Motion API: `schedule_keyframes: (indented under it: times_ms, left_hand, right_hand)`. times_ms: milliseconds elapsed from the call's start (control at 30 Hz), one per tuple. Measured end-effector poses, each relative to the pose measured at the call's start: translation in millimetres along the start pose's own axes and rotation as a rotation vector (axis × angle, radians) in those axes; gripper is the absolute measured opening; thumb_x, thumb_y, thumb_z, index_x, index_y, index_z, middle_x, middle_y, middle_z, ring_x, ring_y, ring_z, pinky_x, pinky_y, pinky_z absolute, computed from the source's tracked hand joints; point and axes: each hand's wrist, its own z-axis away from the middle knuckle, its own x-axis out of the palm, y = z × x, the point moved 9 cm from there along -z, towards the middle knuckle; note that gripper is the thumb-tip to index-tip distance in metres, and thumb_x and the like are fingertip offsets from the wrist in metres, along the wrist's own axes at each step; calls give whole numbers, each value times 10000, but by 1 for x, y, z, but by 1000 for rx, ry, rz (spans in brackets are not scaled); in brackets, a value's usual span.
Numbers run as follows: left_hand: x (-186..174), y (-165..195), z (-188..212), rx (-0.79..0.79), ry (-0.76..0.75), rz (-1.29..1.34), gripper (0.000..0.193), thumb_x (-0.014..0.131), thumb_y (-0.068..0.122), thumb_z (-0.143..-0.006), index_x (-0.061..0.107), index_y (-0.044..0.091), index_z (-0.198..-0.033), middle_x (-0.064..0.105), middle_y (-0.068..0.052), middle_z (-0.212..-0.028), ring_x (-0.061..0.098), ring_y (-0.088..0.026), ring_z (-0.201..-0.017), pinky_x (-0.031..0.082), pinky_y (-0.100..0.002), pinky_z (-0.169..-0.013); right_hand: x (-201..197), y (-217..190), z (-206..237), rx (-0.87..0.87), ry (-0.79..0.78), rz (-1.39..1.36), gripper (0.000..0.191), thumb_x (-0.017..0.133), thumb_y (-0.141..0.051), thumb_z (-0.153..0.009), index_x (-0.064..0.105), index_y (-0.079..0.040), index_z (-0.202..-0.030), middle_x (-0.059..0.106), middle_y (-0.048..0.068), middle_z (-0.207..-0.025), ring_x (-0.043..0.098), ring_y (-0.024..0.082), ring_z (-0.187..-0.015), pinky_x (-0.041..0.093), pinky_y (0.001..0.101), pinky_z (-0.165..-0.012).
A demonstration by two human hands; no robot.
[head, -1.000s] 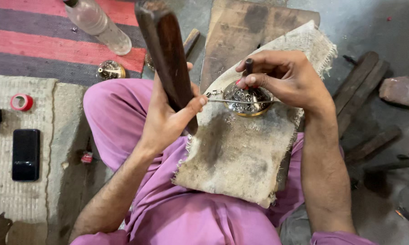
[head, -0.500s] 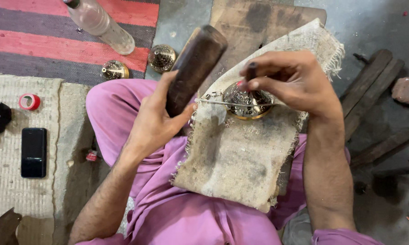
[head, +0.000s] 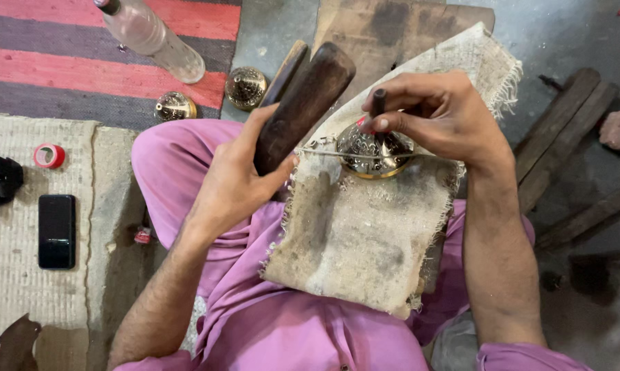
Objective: The person sits cross-legged and uses a hammer and chisel to engrave a decorative pattern on a small brass bell resting on a cloth-covered block. They repeatedly strike the chisel to create fine lines and occasionally rotate the bell to access different areas.
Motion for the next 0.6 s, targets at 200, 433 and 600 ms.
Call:
schedule_keyframes:
  times_ms: [200, 433, 600]
  left_hand:
    - [-10, 12, -8, 80, 39, -87, 633, 754, 118, -961, 421, 113, -1499, 762, -190, -995, 784, -263, -910, 592, -361, -728]
    - [-18, 19, -17, 145, 73, -735, 717, 787, 103, -946, 465, 272, -1564, 641, -177, -1040, 680, -351, -1000, 530, -473, -884]
    - [-20, 25, -15, 232, 103, -537, 774, 762, 24, -886, 440, 223, -1562, 614, -190, -1156, 646, -387, -1096, 522, -482, -950]
  right_hand:
    - [0, -2, -3, -3, -3, 42, 235, 754, -12, -961, 710, 24, -1189, 771, 105, -1049, 759, 141, -967, 657, 266, -874]
    - [3, -11, -3, -46, -56, 107, 219, 753, 8, -958, 715, 15, -1173, 775, 114, -1058, 771, 165, -980, 659, 271, -871]
    - [2, -10, -4, -34, -46, 115, 196, 750, 4, -955, 717, 24, -1147, 782, 116, -1023, 787, 172, -965, 667, 266, -858]
